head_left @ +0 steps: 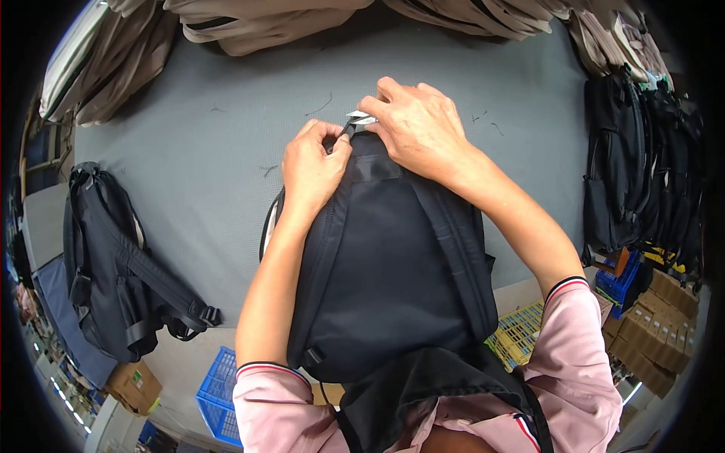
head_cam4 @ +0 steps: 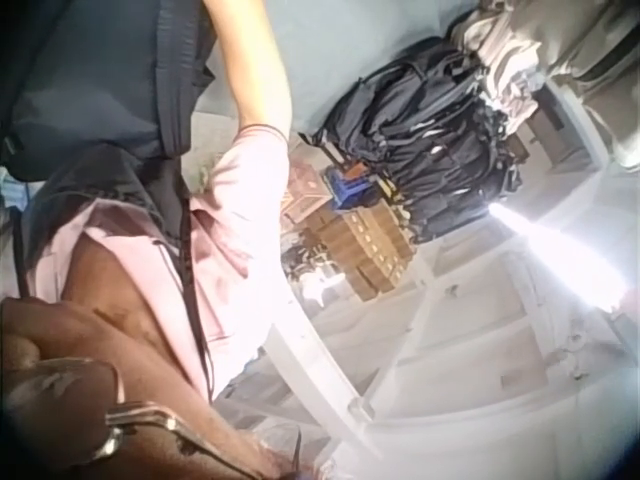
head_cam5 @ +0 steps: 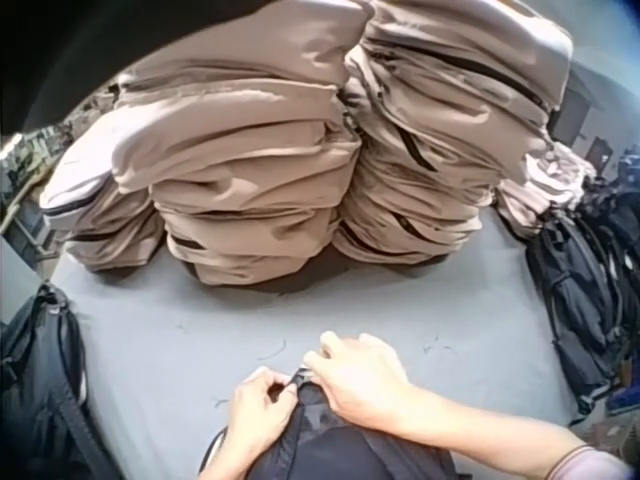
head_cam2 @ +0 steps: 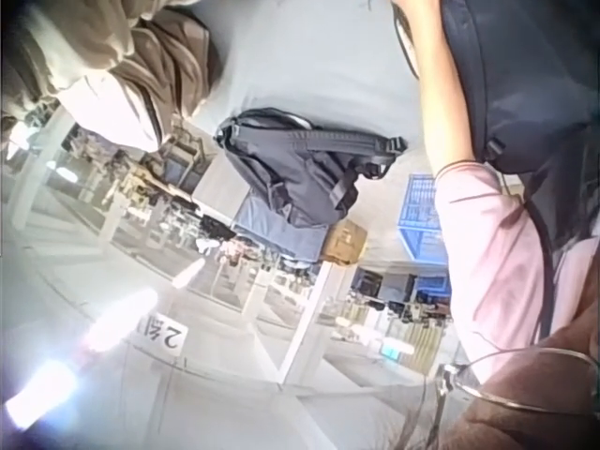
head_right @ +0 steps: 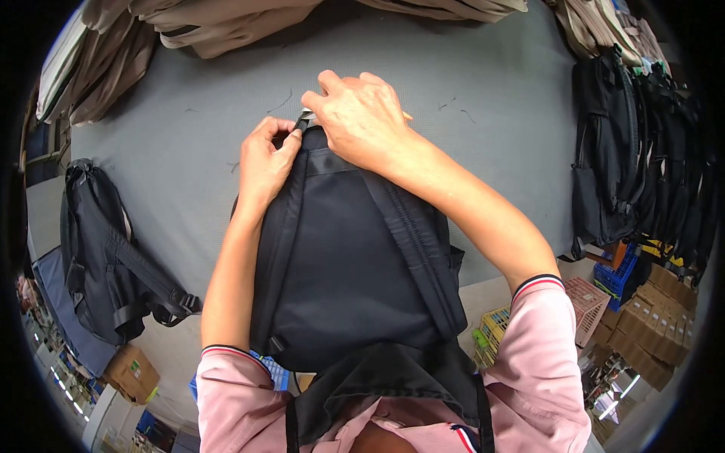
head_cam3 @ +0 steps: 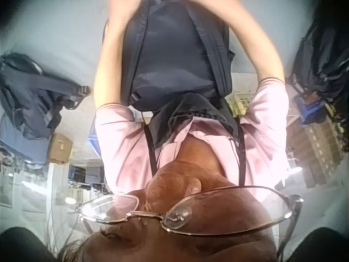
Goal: The person is inspecting and cleaning loose threads off of backpacks using a small pair of nippers.
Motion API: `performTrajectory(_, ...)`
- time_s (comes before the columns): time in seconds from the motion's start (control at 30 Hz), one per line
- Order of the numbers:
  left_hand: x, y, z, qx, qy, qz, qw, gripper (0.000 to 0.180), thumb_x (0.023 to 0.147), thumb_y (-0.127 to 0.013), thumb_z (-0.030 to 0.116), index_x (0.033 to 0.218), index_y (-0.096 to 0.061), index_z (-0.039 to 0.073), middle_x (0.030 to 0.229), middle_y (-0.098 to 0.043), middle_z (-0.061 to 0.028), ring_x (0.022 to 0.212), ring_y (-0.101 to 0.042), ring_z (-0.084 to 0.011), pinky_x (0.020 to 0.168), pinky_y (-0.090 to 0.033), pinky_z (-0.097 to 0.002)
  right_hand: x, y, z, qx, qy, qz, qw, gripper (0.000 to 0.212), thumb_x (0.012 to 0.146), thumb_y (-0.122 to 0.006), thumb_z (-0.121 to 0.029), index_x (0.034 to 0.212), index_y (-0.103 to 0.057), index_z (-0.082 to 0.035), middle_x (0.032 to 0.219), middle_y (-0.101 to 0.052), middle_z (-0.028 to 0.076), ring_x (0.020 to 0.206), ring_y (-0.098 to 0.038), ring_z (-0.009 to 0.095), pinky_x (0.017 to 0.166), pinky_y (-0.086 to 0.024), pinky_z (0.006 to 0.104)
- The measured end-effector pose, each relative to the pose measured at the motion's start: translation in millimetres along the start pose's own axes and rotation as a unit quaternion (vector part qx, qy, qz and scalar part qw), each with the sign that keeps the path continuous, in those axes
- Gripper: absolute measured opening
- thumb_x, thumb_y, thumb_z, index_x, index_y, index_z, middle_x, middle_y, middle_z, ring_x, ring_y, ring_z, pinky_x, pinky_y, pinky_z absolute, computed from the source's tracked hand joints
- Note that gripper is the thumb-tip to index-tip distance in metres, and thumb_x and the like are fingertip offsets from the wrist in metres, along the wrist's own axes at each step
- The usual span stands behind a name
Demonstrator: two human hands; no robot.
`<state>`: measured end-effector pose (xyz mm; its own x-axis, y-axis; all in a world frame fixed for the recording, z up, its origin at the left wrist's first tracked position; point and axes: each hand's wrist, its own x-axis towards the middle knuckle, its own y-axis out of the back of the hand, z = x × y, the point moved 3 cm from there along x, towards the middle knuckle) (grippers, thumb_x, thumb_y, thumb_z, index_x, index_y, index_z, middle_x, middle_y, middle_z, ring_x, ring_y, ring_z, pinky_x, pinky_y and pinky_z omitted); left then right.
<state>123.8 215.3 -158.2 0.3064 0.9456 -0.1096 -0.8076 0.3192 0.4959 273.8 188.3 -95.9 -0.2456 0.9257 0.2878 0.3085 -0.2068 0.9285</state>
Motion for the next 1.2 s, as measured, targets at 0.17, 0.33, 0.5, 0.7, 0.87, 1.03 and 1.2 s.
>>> performTrajectory(0.17, -3.1, 0.3, 6.1, 0.038, 0.000, 0.015, 0.999, 0.014, 0.077, -0.063, 0.016, 0.084, -0.065, 0.004, 0.084, -0.062, -0.0053, 0.071, -0.062, -0.0221, 0.066, -0.047, -0.0333, 6.2, 1.7, -3.7, -0.033, 0.025, -0.011, 0.999, 0.012, 0.063, -0.064, -0.005, 0.075, -0.063, -0.006, 0.072, -0.057, 0.008, 0.063, -0.061, 0.023, 0.056, -0.043, 0.0350)
performTrajectory(0.33, -4.7, 1.1, 10.2, 0.057, -0.012, 0.035, 0.998, 0.015, 0.076, -0.063, 0.016, 0.084, -0.065, 0.003, 0.084, -0.062, -0.0063, 0.075, -0.063, -0.0239, 0.068, -0.048, -0.0343, 10.9, 4.2, -6.2, -0.078, 0.009, -0.097, 0.992, 0.012, 0.074, -0.068, -0.014, 0.082, -0.063, -0.007, 0.080, -0.057, 0.006, 0.069, -0.061, 0.023, 0.064, -0.045, 0.0350)
performTrajectory(0.5, -4.2, 1.4, 11.9, 0.064, 0.014, 0.025, 0.998, 0.016, 0.076, -0.063, 0.016, 0.084, -0.064, 0.002, 0.085, -0.062, -0.0065, 0.075, -0.062, -0.0241, 0.068, -0.048, -0.0346, 8.5, 4.8, -5.8, -0.062, 0.037, -0.022, 0.997, 0.014, 0.060, -0.065, -0.005, 0.073, -0.064, -0.007, 0.073, -0.058, 0.007, 0.064, -0.062, 0.022, 0.058, -0.044, 0.0334)
performTrajectory(0.7, -5.0, 1.4, 11.1, 0.066, 0.006, 0.030, 0.997, 0.016, 0.076, -0.063, 0.017, 0.083, -0.064, 0.003, 0.083, -0.061, -0.0061, 0.070, -0.061, -0.0249, 0.066, -0.048, -0.0360, 10.0, 3.1, -8.1, -0.061, 0.036, -0.028, 0.997, 0.015, 0.060, -0.065, -0.005, 0.074, -0.064, -0.007, 0.073, -0.058, 0.007, 0.065, -0.062, 0.022, 0.058, -0.045, 0.0339)
performTrajectory(0.87, -6.3, 0.8, 5.4, 0.073, -0.019, 0.050, 0.996, 0.017, 0.074, -0.064, 0.016, 0.083, -0.064, 0.002, 0.085, -0.060, -0.0067, 0.079, -0.059, -0.0251, 0.073, -0.047, -0.0354, 14.8, 0.5, -8.2, -0.058, 0.032, -0.075, 0.995, 0.014, 0.066, -0.067, -0.010, 0.079, -0.064, -0.007, 0.078, -0.059, 0.008, 0.069, -0.062, 0.024, 0.061, -0.046, 0.0358)
performTrajectory(1.03, -6.2, 0.0, 6.5, 0.061, -0.049, 0.095, 0.992, 0.019, 0.071, -0.067, 0.017, 0.082, -0.065, 0.001, 0.089, -0.059, -0.0082, 0.087, -0.057, -0.0255, 0.079, -0.045, -0.0352, 9.8, -13.6, 6.1, 0.065, -0.048, -0.086, 0.993, 0.017, 0.076, -0.068, -0.015, 0.089, -0.065, -0.005, 0.082, -0.060, 0.006, 0.068, -0.060, 0.020, 0.063, -0.047, 0.0331)
performTrajectory(1.2, -4.3, 2.3, 5.1, 0.082, -0.022, 0.079, 0.993, 0.023, 0.069, -0.071, 0.016, 0.083, -0.065, -0.001, 0.086, -0.060, -0.0093, 0.082, -0.060, -0.0238, 0.076, -0.046, -0.0307, 5.6, -23.8, 21.8, 0.441, -0.268, -0.076, 0.853, 0.022, 0.080, -0.066, -0.016, 0.098, -0.063, -0.004, 0.080, -0.059, 0.001, 0.072, -0.056, 0.011, 0.064, -0.046, 0.0272)
